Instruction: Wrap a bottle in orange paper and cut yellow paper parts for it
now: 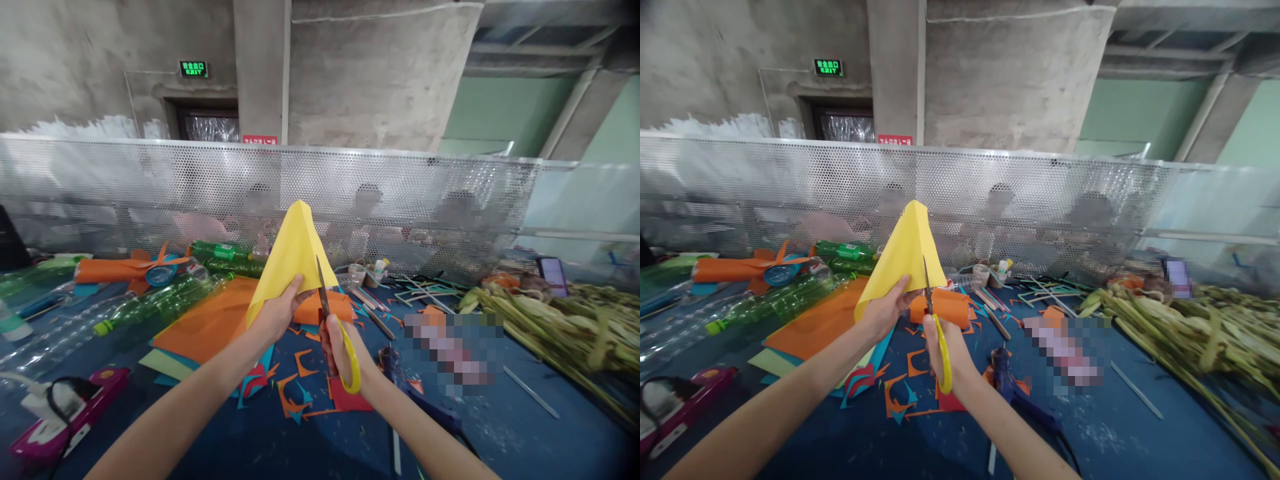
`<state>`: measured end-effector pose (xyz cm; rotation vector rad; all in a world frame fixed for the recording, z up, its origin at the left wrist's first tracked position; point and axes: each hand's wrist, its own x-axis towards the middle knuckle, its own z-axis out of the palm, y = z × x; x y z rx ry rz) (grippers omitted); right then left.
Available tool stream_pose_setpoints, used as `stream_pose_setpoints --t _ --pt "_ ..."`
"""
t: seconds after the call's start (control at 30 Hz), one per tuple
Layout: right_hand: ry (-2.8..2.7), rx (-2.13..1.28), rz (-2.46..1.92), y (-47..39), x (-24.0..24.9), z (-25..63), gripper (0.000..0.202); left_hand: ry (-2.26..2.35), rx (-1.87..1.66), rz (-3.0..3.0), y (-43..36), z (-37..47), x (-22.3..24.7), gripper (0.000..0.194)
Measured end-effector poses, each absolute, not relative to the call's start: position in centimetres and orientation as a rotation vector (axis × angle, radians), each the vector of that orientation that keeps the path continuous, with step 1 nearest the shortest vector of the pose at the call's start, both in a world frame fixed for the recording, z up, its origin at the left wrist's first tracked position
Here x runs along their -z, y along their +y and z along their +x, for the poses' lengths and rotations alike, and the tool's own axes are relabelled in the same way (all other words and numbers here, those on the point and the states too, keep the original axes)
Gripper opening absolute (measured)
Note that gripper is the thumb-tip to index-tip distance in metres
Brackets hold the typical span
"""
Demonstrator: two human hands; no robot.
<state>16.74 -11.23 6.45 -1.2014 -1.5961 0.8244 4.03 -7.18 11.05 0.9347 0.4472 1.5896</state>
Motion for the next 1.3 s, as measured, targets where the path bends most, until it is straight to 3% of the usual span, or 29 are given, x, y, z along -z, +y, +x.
stream_pose_setpoints --t 0.93,1.13,1.3 --pt "-1.520 -0.966 -1.153 -11.6 -6.9 16.4 0.048 0.433 -1.592 0.935 -7.0 4.0 -10.9 0.037" --pt "-1.556 -1.075 -1.062 -11.2 -7.2 16.6 0.052 0.573 -1.516 0.939 -6.6 4.1 -10.3 0.027" --pt "-1.535 -1.069 -1.124 -11.3 -8.5 16.8 0.057 0.578 -1.497 0.987 -6.5 4.4 -9.6 0.033"
